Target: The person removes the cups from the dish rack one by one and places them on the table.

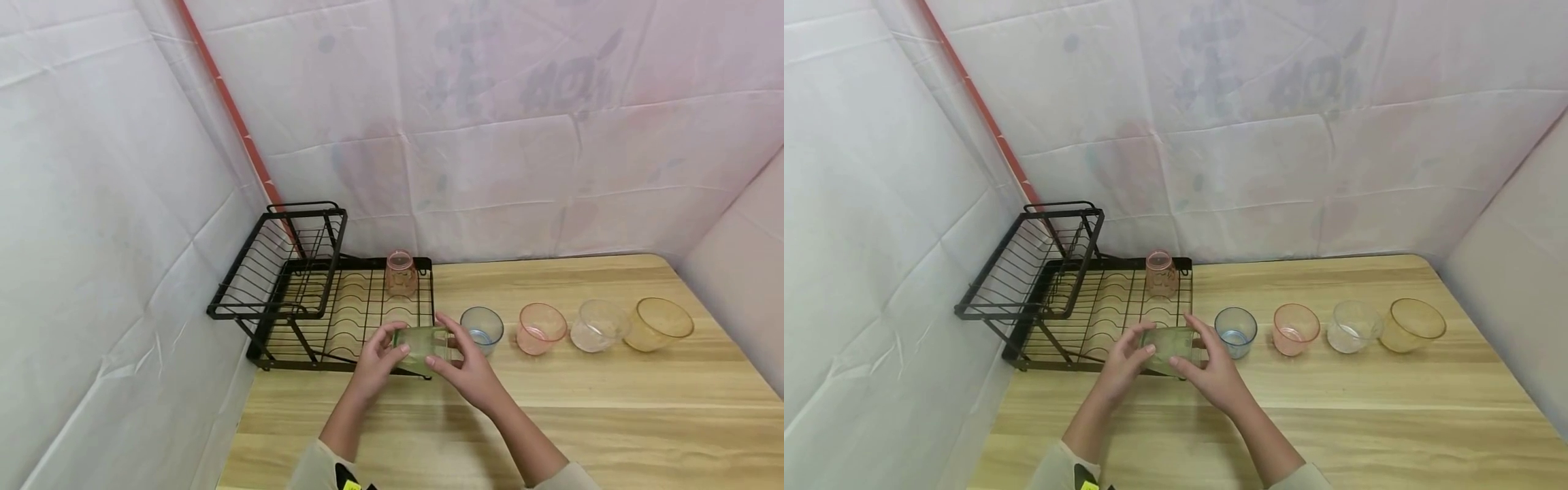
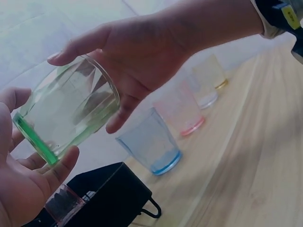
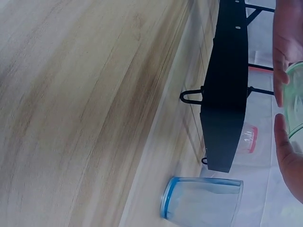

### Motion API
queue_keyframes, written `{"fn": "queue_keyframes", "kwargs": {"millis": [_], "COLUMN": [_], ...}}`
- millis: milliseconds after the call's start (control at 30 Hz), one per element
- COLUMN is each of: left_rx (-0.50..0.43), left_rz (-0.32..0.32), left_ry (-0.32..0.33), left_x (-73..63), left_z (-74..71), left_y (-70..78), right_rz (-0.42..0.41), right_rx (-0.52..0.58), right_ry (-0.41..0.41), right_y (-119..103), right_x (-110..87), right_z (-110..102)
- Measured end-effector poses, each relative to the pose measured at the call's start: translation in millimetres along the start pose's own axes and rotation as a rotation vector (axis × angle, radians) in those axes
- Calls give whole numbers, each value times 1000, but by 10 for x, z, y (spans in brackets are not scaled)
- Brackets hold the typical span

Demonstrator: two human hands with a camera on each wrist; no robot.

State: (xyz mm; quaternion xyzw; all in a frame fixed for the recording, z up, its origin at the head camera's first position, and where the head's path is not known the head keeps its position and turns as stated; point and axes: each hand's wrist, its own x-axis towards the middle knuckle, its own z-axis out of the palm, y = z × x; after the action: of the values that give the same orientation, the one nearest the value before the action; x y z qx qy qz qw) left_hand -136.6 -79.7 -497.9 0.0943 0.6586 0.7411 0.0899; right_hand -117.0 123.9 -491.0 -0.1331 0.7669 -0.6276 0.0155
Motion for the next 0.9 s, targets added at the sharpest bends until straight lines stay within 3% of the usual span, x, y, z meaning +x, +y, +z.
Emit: {"fn": "queue_keyframes", "kwargs": {"millis": [333, 667, 900], "left_rx": [6, 152, 217], "left_rz": [-7, -23, 41], "left_ry": [-25, -73, -157], "left_x": [-17, -42, -46], "left_z": [22, 74, 157], "left_y": [-39, -66, -67], "right_rz": [7, -116, -182], "right_rx": [-39, -191, -271], "right_ry": [14, 70, 67], "right_y": [-45, -79, -75], "right_x": [-38, -99, -164], "right_z": [-48, -147, -219]}}
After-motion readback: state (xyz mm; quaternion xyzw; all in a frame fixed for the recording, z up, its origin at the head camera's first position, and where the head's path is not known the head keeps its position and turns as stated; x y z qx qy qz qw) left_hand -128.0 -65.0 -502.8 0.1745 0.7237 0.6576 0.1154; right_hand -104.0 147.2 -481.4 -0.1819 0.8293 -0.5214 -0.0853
